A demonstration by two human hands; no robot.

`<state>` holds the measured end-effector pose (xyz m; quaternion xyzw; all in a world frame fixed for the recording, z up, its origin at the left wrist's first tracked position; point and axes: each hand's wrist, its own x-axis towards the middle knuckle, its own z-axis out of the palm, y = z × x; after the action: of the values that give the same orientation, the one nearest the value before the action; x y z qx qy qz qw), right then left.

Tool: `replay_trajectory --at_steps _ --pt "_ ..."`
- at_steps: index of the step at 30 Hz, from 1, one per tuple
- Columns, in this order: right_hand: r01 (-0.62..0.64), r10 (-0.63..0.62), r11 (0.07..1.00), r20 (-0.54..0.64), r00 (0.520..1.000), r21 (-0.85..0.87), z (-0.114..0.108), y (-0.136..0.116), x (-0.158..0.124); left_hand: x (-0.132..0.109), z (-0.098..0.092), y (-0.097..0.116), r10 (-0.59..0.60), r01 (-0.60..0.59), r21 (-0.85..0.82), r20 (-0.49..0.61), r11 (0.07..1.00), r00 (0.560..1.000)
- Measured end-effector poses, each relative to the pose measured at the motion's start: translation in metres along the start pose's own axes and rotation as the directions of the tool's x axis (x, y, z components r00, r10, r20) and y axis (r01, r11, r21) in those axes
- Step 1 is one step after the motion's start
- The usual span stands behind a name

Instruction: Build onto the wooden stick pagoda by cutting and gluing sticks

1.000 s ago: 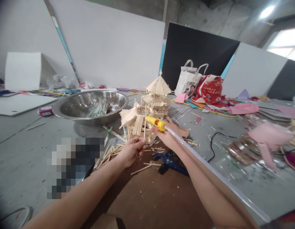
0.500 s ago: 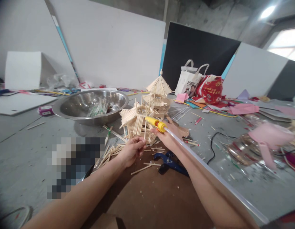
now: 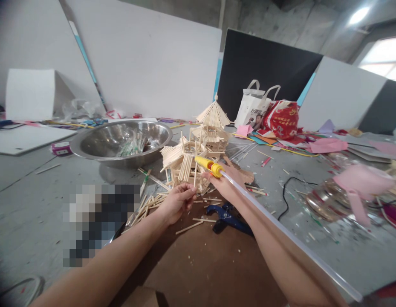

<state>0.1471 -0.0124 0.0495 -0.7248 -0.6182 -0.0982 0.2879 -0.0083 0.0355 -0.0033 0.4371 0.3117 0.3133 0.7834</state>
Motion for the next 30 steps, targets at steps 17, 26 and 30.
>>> replay_trajectory --at_steps 17,26,30 --pt "0.026 -0.026 1.0 0.004 1.0 0.005 -0.008 -0.004 0.002 -0.001 0.001 0.0 -0.002 0.002 0.01 0.0 1.0 1.0" --pt "-0.001 0.0 1.0 0.066 0.998 0.015 -0.008 0.003 0.0 0.0 0.001 0.0 0.001 -0.001 0.002 0.008 1.0 1.0" --pt "-0.041 0.038 0.998 0.062 0.997 0.045 -0.01 0.004 -0.003 0.001 0.0 -0.002 0.017 -0.017 0.017 0.007 1.0 1.0"
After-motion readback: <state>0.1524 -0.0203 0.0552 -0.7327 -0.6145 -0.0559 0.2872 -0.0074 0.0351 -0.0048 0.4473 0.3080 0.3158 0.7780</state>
